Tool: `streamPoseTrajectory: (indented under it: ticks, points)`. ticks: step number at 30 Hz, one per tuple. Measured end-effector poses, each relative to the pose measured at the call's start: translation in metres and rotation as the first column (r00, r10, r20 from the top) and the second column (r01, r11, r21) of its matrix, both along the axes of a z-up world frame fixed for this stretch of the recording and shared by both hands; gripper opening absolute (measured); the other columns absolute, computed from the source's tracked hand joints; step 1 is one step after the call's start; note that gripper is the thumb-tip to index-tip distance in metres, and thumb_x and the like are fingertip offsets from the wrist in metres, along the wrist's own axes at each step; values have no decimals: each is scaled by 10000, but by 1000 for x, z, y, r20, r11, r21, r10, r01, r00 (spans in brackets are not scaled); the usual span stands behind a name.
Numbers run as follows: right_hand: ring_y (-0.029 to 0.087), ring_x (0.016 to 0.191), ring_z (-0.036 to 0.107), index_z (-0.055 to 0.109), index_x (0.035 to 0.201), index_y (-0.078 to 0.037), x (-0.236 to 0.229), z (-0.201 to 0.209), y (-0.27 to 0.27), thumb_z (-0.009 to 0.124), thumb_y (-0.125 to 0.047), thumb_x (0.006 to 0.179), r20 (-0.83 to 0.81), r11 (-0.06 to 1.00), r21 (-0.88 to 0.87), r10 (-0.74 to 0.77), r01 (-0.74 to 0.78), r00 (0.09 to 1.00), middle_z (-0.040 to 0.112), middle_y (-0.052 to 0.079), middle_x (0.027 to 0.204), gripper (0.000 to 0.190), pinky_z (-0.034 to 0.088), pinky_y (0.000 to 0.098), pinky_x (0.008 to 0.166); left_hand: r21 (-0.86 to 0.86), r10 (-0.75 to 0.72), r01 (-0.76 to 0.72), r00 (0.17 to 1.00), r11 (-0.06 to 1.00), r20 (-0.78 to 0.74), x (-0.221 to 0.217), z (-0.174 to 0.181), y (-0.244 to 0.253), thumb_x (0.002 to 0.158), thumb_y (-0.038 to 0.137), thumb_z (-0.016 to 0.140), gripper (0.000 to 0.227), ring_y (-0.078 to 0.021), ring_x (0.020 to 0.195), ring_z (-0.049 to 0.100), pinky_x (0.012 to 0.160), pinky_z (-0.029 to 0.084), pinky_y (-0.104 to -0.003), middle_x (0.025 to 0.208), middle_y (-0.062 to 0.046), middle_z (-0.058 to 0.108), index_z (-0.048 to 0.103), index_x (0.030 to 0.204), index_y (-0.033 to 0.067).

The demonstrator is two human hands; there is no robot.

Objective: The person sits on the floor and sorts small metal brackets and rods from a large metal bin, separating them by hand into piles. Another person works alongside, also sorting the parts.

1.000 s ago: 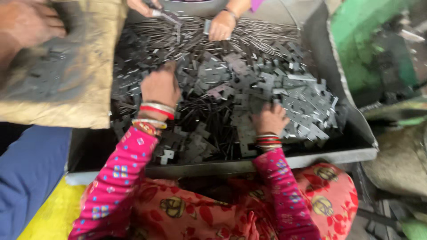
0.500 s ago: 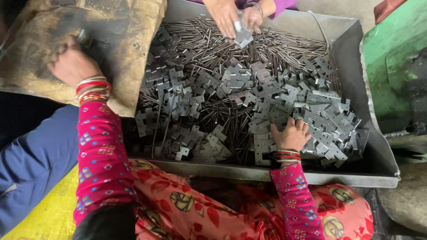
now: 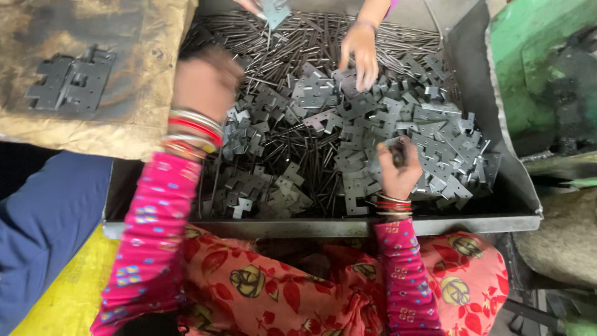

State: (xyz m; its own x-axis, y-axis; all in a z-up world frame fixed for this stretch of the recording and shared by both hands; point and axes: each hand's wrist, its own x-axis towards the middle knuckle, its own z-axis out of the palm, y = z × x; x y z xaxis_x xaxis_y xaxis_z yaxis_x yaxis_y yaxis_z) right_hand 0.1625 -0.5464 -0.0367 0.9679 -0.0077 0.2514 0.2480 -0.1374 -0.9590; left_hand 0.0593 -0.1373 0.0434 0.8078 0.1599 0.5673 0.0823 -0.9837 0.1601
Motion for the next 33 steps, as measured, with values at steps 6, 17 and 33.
streamPoseTrajectory:
  ticks: [6,17,33]
  points:
    - [288,901,685,645,1037,-49,6,31,-18,662,-485,859,-188,355,934,414,33,891,704,137,936,472,579,416,821,-94,-96,32,539,995,-837,26,-104,-166,951,238,630,207,-341,937,752,765,602,-461,1017,-148,762,799,988,125]
    - [398,810,708,722,1009,-43,4,-70,65,773,-398,900,221,730,-683,213,-5,952,734,196,913,375,571,494,708,-290,-202,-88,532,953,-822,39,-157,-150,894,196,686,219,-380,1053,696,862,564,-501,1101,-164,741,757,1082,109]
    - [412,822,698,746,887,-80,3,-75,90,859,-490,786,-38,560,-810,247,-175,968,698,180,957,437,549,518,699,-915,-518,84,802,-395,297,24,5,-79,1067,352,494,440,-292,848,780,773,655,-389,1034,-244,710,584,1213,-53]
